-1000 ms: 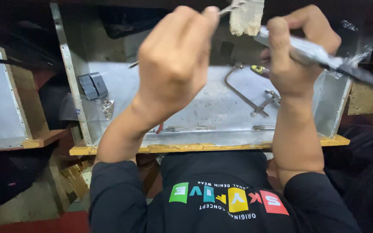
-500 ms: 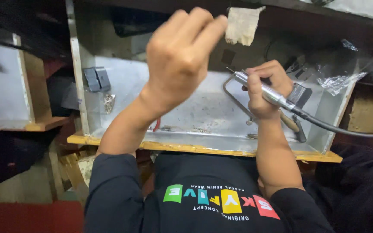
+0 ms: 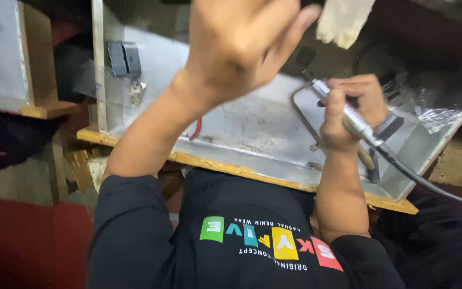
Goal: Polishing and refining a small metal jewelry component using a rotary tool and saw at a workbench
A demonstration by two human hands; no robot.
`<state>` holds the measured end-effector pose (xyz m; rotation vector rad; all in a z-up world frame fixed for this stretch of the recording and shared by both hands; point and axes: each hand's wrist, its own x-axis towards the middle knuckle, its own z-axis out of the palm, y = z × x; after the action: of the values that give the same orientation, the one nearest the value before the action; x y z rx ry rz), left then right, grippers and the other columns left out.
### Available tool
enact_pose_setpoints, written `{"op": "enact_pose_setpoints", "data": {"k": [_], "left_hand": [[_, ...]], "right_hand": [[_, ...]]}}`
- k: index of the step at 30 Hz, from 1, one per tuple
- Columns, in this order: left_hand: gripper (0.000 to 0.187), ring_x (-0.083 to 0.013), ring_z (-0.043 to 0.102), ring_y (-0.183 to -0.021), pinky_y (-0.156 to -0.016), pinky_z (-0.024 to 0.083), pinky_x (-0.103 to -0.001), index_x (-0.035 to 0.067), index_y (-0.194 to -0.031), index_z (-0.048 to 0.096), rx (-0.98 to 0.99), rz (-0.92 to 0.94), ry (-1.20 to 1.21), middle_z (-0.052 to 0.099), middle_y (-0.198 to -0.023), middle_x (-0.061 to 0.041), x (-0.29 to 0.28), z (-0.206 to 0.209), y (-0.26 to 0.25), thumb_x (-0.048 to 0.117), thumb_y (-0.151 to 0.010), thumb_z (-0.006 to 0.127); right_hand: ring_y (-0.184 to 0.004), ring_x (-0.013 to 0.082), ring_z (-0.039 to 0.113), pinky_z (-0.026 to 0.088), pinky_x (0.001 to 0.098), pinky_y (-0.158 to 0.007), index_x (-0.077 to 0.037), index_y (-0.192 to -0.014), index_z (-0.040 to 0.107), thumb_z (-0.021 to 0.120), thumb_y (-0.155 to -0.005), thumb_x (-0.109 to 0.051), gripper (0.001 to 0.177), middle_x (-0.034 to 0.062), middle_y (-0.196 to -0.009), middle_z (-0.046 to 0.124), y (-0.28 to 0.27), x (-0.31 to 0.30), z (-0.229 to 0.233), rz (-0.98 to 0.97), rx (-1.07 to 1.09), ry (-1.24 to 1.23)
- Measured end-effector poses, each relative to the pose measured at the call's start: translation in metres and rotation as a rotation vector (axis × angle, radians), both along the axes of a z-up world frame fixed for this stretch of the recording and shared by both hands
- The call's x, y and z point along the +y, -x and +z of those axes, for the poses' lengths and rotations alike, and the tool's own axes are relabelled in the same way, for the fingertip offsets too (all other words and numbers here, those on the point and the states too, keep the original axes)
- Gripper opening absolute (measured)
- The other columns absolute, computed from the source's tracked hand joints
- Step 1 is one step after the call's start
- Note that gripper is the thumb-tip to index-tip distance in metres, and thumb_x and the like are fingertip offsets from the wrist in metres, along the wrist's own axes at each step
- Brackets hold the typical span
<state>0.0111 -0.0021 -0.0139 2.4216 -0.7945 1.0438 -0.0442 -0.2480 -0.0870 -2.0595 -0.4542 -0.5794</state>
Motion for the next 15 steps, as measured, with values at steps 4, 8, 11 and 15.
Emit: {"op": "enact_pose_setpoints", "data": {"k": [4, 8, 11, 15], "left_hand": [[0.051, -0.0316, 0.050, -0.092, -0.067, 0.038, -0.044, 0.007, -0.115, 0.057, 0.394, -0.246, -0.148, 0.054, -0.111, -0.014, -0.008, -0.056, 0.047, -0.008, -0.068, 0.070], [0.015, -0.0291, 0.052, -0.085, -0.060, 0.037, -0.043, 0.013, -0.074, 0.060, 0.632, -0.408, -0.245, 0.056, -0.084, -0.005, -0.017, -0.157, 0.121, 0.010, -0.081, 0.073], [0.016, -0.0260, 0.055, -0.078, -0.061, 0.038, -0.039, 0.018, -0.058, 0.064, 0.549, -0.381, -0.436, 0.058, -0.068, 0.003, -0.020, -0.191, 0.146, 0.013, -0.065, 0.077], [0.014, -0.0251, 0.057, -0.075, -0.061, 0.037, -0.039, 0.024, -0.058, 0.065, 0.553, -0.366, -0.537, 0.061, -0.065, 0.004, -0.028, -0.195, 0.153, 0.025, -0.068, 0.076]], "right_hand": [[-0.082, 0.0315, 0.059, 0.049, 0.0423, -0.073, 0.005, -0.089, 0.056, 0.057, -0.111, -0.023, 0.036, 0.0223, -0.088, 0.063, -0.003, 0.002, -0.005, -0.027, 0.035, -0.086], [-0.074, 0.0334, 0.058, 0.054, 0.0385, -0.051, 0.008, -0.093, 0.049, 0.054, -0.108, -0.016, 0.029, 0.0264, -0.091, 0.059, 0.002, 0.008, -0.006, 0.012, 0.080, -0.154], [-0.075, 0.0326, 0.060, 0.054, 0.0385, -0.052, 0.008, -0.095, 0.052, 0.054, -0.109, -0.014, 0.026, 0.0257, -0.094, 0.061, 0.006, 0.008, -0.007, 0.049, 0.060, -0.136], [-0.080, 0.0308, 0.063, 0.049, 0.0400, -0.073, 0.004, -0.094, 0.057, 0.058, -0.112, -0.025, 0.034, 0.0213, -0.094, 0.065, 0.009, 0.007, -0.004, 0.028, 0.026, -0.038]]}}
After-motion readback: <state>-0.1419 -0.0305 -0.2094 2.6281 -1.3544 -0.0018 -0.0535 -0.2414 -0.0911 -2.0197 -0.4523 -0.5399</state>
